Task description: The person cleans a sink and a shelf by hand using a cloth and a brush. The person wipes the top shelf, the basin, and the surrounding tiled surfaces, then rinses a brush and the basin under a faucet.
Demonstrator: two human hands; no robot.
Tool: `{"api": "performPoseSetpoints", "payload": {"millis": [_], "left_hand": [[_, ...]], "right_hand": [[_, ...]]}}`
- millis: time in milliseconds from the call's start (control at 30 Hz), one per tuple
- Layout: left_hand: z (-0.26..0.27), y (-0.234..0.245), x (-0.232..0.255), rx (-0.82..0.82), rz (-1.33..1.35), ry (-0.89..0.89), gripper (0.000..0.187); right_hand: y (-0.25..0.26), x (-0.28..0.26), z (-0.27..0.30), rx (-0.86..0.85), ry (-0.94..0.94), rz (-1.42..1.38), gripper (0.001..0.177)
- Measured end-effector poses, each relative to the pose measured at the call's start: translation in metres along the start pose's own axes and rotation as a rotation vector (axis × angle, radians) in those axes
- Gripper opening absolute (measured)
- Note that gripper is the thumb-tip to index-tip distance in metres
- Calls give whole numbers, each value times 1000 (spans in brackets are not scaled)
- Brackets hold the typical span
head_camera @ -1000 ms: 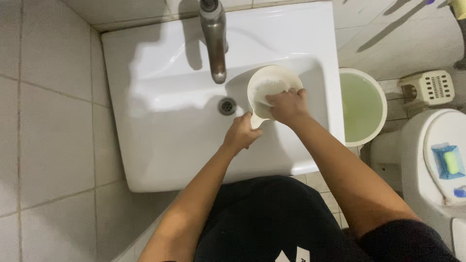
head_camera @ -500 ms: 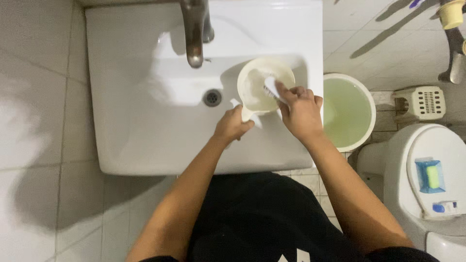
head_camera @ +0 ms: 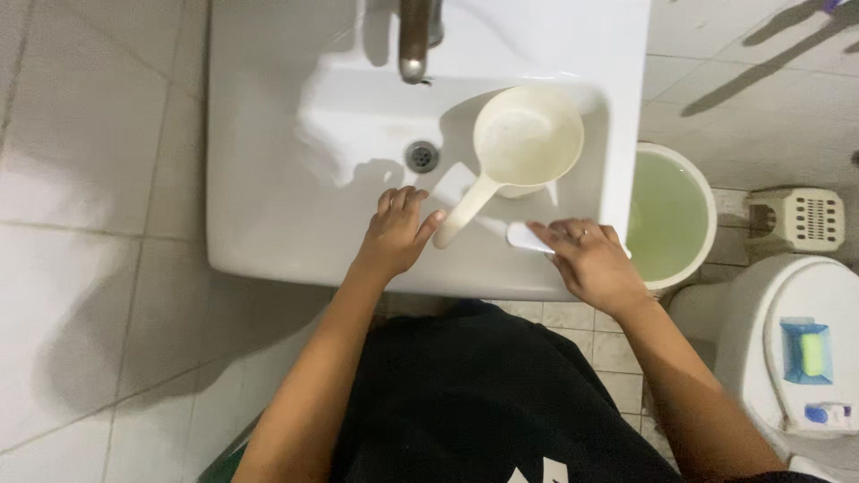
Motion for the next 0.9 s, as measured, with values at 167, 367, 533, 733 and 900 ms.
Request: {"api": "performPoseSetpoints", "payload": {"millis": [167,367,533,733,900], "left_hand": [[40,3,-39,-58,-59,50,64],[85,21,-75,-74,-98,64,60],[115,30,-103,-47,-97,57,60],[141,45,-127,90,-163,-10,65],[157,55,-144,20,-74,28,68]], "right_hand": [[-14,-16,16,-53,62,-30,59],[-32,-41,24,-120,80,-82,65],[-48,-78,7,-91,65,-10,66],[-71,-137,-22,-1,130,22,64],[-98,-203,-52,32,267,144,79]]}}
Point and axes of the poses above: each hand's wrist, its own z-axis away from the middle knuckle, its own y-axis out of the back of the hand, x = y × z, the point moved 2 cm from there along -z, towards the middle knuckle, and after that the axes turned 7 degrees about -z, right-handed, at the moved point
